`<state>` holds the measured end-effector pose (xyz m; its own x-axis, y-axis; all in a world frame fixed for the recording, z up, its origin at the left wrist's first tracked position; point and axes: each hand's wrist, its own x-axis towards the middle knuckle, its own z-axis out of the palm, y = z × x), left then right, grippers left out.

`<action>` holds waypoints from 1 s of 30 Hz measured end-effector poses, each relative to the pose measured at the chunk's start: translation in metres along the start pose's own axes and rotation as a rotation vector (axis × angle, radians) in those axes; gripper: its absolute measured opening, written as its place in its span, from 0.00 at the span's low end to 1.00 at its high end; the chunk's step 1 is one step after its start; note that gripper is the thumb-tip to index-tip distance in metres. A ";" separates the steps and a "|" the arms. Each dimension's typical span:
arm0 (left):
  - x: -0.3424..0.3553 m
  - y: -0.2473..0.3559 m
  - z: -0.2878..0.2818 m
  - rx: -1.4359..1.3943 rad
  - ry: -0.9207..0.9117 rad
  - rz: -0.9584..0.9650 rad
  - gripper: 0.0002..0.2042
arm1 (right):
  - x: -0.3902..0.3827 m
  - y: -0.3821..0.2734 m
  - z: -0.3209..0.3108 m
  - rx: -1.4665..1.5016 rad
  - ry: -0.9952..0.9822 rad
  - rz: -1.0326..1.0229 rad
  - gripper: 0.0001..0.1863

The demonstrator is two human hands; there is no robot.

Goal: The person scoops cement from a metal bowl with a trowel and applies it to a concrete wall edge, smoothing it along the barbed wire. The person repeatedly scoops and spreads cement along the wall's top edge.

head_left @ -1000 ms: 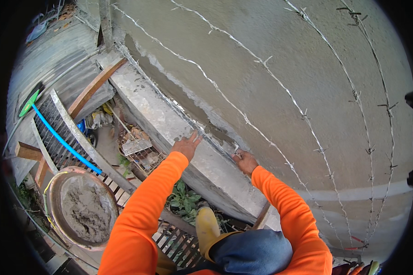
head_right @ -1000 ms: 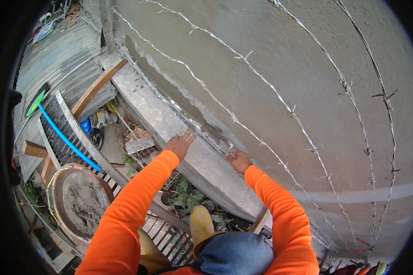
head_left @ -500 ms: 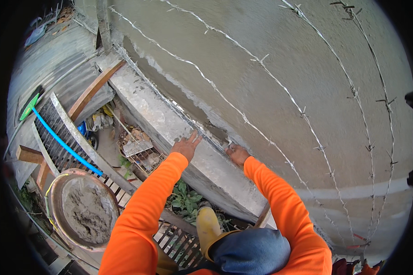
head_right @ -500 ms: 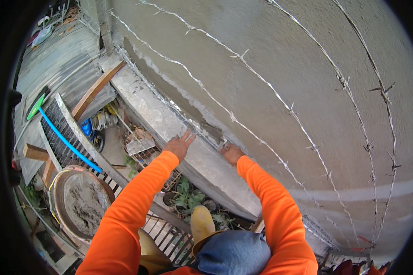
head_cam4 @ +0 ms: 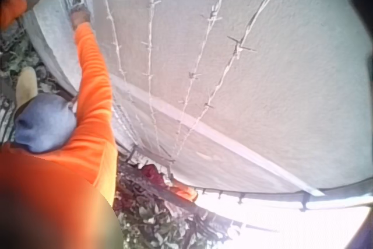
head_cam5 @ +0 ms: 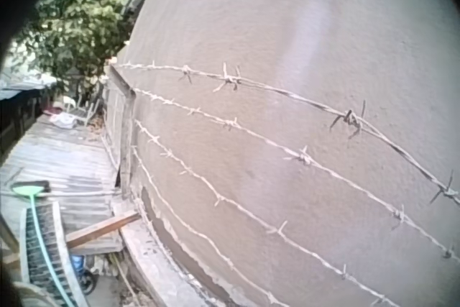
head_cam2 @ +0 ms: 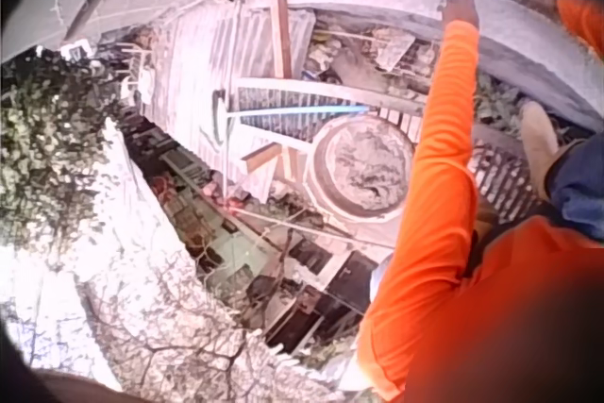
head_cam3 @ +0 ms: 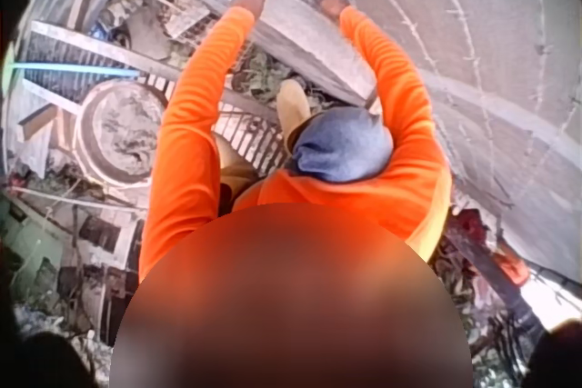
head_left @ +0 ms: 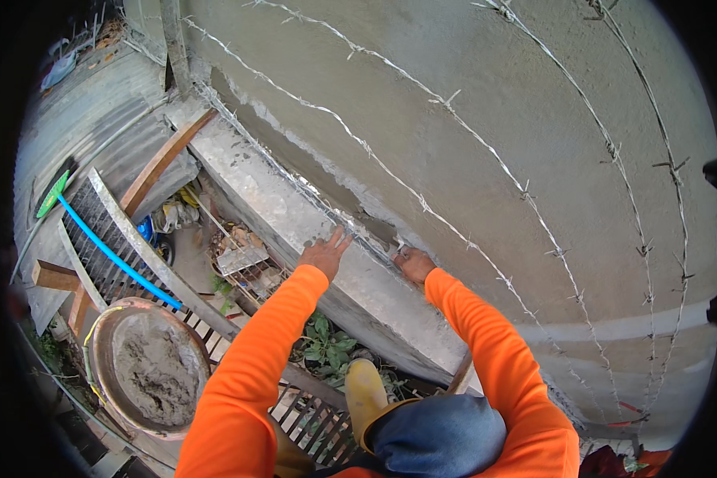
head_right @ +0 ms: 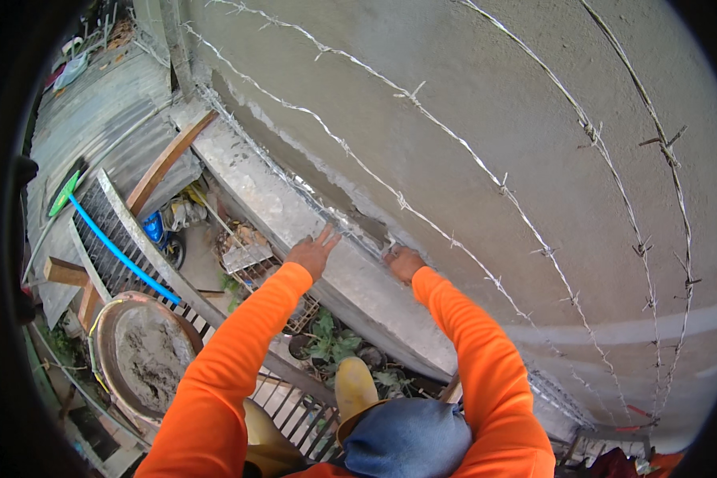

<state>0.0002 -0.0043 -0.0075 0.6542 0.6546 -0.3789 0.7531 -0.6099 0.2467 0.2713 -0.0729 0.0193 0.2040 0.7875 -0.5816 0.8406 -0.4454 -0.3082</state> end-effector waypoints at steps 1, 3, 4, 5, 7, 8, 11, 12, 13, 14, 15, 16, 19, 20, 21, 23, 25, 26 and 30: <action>0.000 0.000 0.000 0.014 0.023 0.018 0.42 | 0.000 -0.001 0.000 0.026 -0.008 -0.039 0.29; 0.000 0.000 -0.001 0.005 0.014 0.010 0.42 | 0.000 -0.003 0.001 0.044 0.017 0.012 0.29; 0.000 0.001 -0.001 0.000 0.010 0.005 0.42 | -0.002 -0.004 0.001 0.068 0.046 -0.037 0.29; 0.000 0.001 -0.002 0.004 0.008 0.006 0.42 | -0.002 -0.005 0.001 0.079 0.069 -0.027 0.29; -0.002 0.001 -0.004 0.017 -0.005 0.005 0.42 | -0.004 -0.005 0.000 0.091 0.093 -0.027 0.28; -0.003 0.000 -0.004 0.006 -0.012 0.008 0.42 | -0.006 -0.005 0.001 0.090 0.094 -0.035 0.28; -0.005 -0.002 -0.007 -0.010 -0.034 0.013 0.42 | -0.011 -0.001 0.003 0.092 0.151 -0.089 0.28; -0.005 -0.002 -0.007 -0.009 -0.040 0.011 0.42 | -0.013 0.002 0.005 0.095 0.170 -0.066 0.27; -0.005 -0.002 -0.008 0.003 -0.048 0.006 0.43 | -0.017 0.005 0.007 0.067 0.223 -0.142 0.27; -0.005 -0.002 -0.008 -0.013 -0.043 0.005 0.43 | -0.022 0.008 0.010 0.046 0.267 -0.170 0.27; -0.006 -0.001 -0.009 -0.015 -0.039 0.004 0.43 | -0.026 0.010 0.010 0.019 0.278 -0.143 0.27; -0.006 -0.001 -0.009 -0.002 -0.050 -0.001 0.43 | -0.029 0.011 0.009 0.016 0.298 -0.181 0.27; -0.004 0.002 -0.011 0.009 -0.029 -0.007 0.43 | -0.032 0.009 0.002 -0.047 0.230 -0.160 0.28; -0.003 0.003 -0.011 -0.006 -0.048 -0.010 0.43 | -0.027 0.004 0.000 -0.082 0.192 -0.172 0.28; -0.002 0.002 -0.011 -0.021 -0.068 -0.011 0.43 | -0.023 -0.001 -0.002 -0.108 0.158 -0.166 0.28; 0.001 0.002 -0.011 -0.028 -0.072 -0.014 0.43 | -0.009 -0.014 -0.003 -0.092 0.084 -0.118 0.29; 0.001 0.001 -0.007 -0.005 -0.054 -0.013 0.43 | 0.004 -0.025 -0.002 -0.054 0.012 -0.057 0.29; 0.002 0.001 -0.006 -0.003 -0.042 -0.012 0.43 | 0.011 -0.029 -0.004 -0.038 -0.021 -0.028 0.29; 0.006 0.000 0.002 -0.028 0.003 -0.006 0.42 | 0.022 -0.040 -0.008 0.014 -0.027 0.013 0.29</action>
<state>0.0039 -0.0016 -0.0111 0.6502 0.6593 -0.3776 0.7583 -0.5938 0.2691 0.2463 -0.0347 0.0249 0.2006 0.7699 -0.6058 0.8312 -0.4611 -0.3108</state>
